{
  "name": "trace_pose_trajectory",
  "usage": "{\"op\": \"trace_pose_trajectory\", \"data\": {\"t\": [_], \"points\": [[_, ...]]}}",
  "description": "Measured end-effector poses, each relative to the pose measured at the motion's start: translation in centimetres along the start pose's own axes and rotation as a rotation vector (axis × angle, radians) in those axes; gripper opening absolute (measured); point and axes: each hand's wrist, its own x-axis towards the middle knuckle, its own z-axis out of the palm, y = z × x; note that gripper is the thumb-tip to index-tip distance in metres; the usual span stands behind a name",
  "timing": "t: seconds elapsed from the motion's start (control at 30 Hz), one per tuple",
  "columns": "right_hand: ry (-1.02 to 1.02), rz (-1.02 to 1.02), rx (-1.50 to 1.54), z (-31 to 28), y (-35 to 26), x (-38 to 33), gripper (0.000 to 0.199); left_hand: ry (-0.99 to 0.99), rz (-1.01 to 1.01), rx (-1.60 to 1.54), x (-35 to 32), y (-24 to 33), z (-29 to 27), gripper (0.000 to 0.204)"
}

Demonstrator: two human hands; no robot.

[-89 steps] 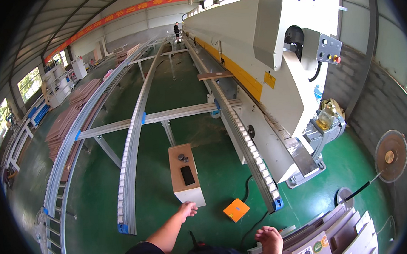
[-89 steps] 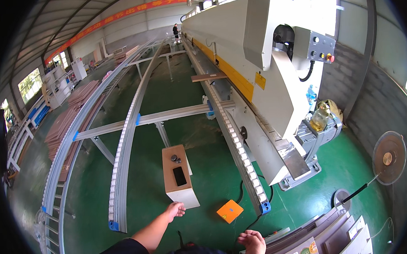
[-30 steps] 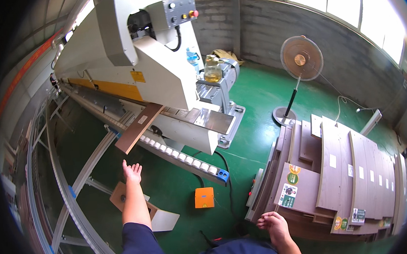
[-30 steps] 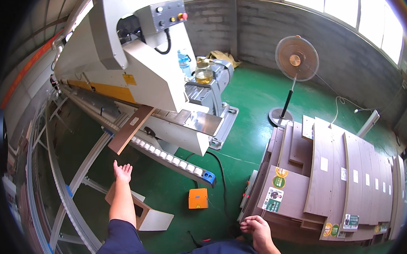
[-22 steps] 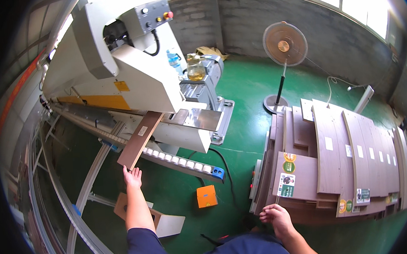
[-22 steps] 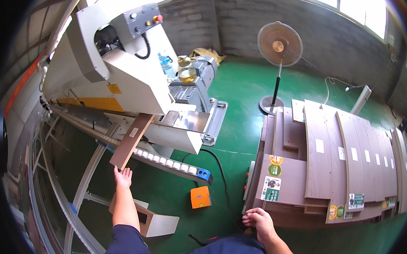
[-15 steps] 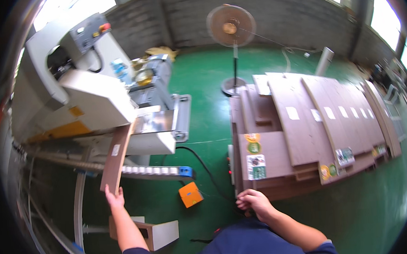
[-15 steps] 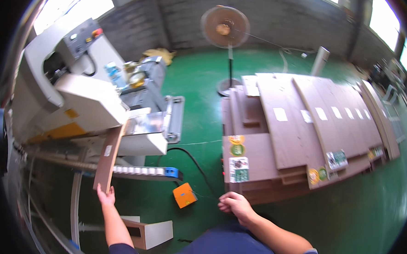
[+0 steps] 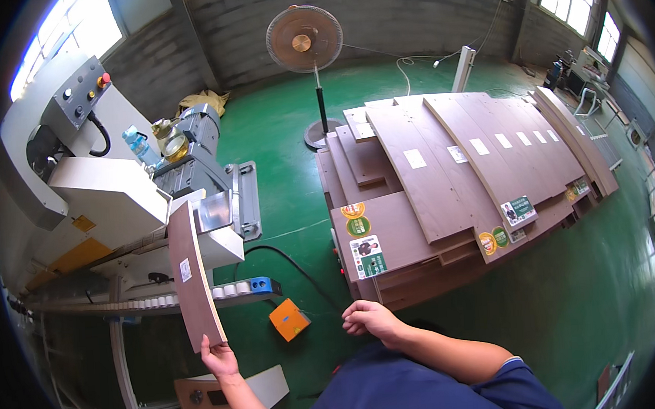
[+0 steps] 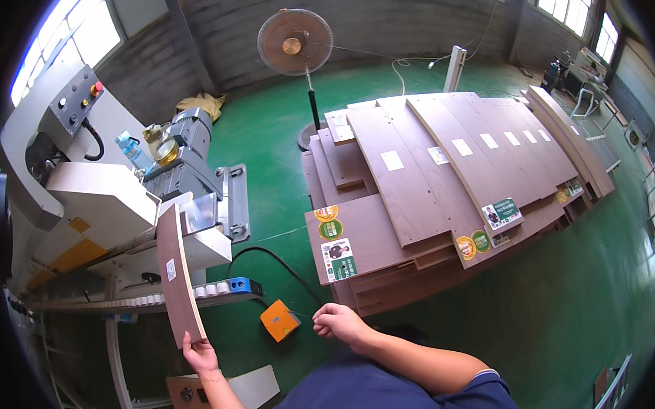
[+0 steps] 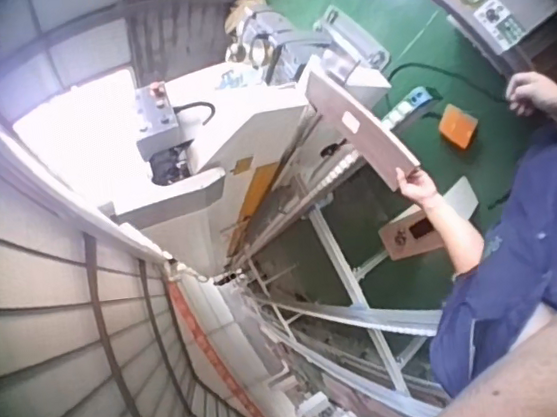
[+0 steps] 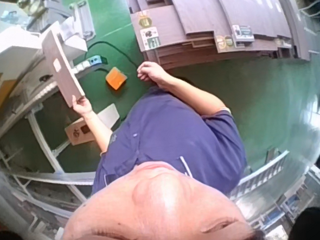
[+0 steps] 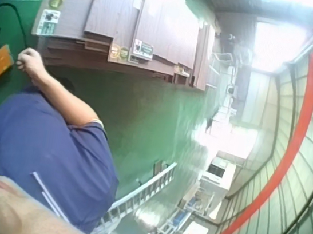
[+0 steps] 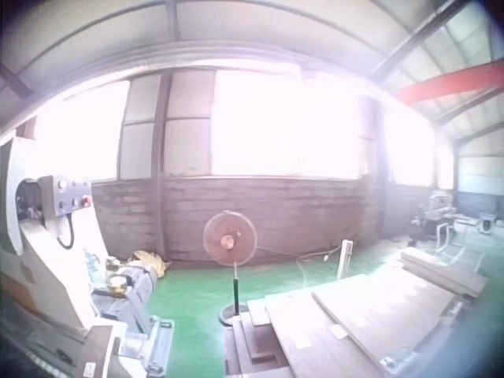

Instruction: The person removes wooden panels from a woodworking machine and stacks them onto a table by hand.

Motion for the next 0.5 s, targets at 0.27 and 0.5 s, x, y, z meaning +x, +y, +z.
{"op": "trace_pose_trajectory", "data": {"t": [0.27,0.5], "points": [[-0.04,-0.055,-0.044,0.8,0.9,-1.2,0.009,-0.13,-0.131,0.104,-8.5,-2.6,4.7,0.042],[0.062,-0.445,-0.023,-0.4,-4.6,-5.6,0.014,-0.3,-0.401,-0.008,-13.7,-5.8,8.8,0.064]]}}
